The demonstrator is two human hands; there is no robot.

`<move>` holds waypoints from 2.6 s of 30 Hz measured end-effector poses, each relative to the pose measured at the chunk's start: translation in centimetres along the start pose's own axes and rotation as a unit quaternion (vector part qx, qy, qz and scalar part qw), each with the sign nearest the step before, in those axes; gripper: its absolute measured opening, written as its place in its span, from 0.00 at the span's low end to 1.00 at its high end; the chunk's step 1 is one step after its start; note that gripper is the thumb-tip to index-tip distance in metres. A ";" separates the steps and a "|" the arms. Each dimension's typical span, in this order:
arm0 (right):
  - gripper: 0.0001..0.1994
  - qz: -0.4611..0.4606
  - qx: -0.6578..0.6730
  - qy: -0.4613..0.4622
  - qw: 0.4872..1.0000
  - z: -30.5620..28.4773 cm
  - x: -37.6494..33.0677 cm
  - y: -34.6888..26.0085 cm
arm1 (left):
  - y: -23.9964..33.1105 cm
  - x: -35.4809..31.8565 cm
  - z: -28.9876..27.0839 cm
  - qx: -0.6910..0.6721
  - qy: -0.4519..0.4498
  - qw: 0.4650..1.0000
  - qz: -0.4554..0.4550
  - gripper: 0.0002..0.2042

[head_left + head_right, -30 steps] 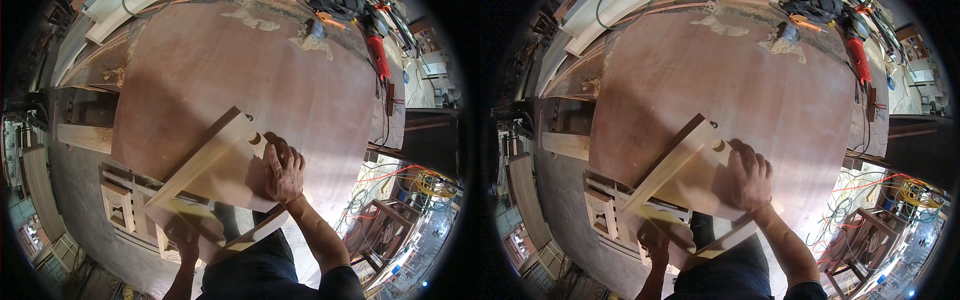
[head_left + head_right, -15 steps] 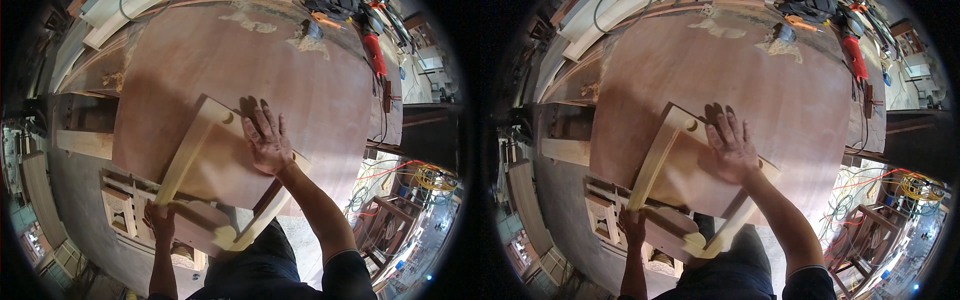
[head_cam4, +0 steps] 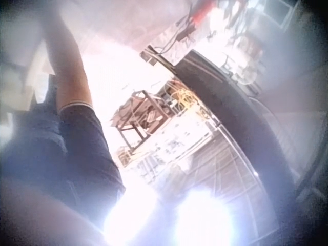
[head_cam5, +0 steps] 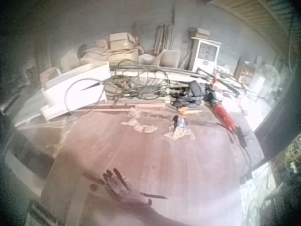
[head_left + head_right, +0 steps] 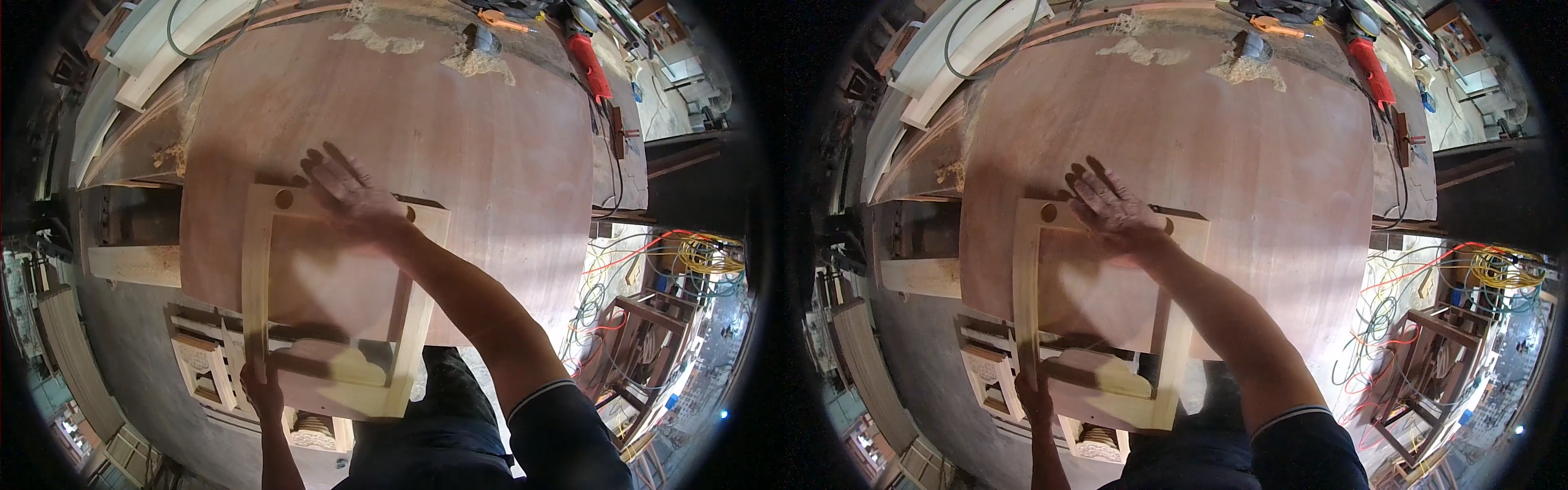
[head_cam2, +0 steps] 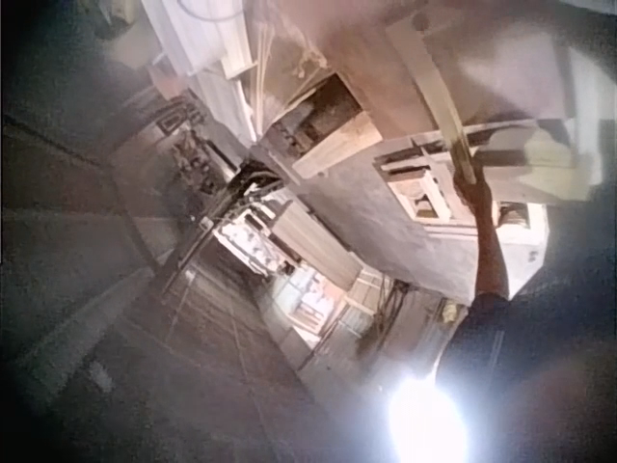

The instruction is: The person assembles pieces of a wooden frame by hand, fitting carved decorative panels into slots on the frame members and aligning the joints on a workbench.

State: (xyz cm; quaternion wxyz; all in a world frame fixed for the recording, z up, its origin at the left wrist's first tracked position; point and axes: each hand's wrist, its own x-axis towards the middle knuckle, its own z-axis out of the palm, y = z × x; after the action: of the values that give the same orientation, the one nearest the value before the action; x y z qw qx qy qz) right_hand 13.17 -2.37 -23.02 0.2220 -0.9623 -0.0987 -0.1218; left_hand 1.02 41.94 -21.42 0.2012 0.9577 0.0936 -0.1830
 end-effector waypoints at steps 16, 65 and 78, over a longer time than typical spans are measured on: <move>0.22 -0.142 -0.036 0.021 0.989 8.1 6.3 -4.9 | -7.3 -3.0 -0.8 -0.043 -0.013 0.997 -0.062 0.30; 0.47 0.595 -0.044 0.114 0.794 -14.0 -42.7 -6.5 | 31.4 1.4 14.1 -0.026 -0.034 0.858 0.511 0.33; 0.47 0.603 -0.055 0.103 0.789 -13.9 -41.6 -5.7 | 31.6 2.7 14.0 -0.031 -0.025 0.836 0.548 0.34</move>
State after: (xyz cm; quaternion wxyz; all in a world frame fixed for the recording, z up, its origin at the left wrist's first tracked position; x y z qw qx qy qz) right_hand -30.39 -9.27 -20.18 0.2056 -0.8185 0.5323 -0.0669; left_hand 7.13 7.89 -23.31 0.3008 0.8409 -0.4454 -0.0636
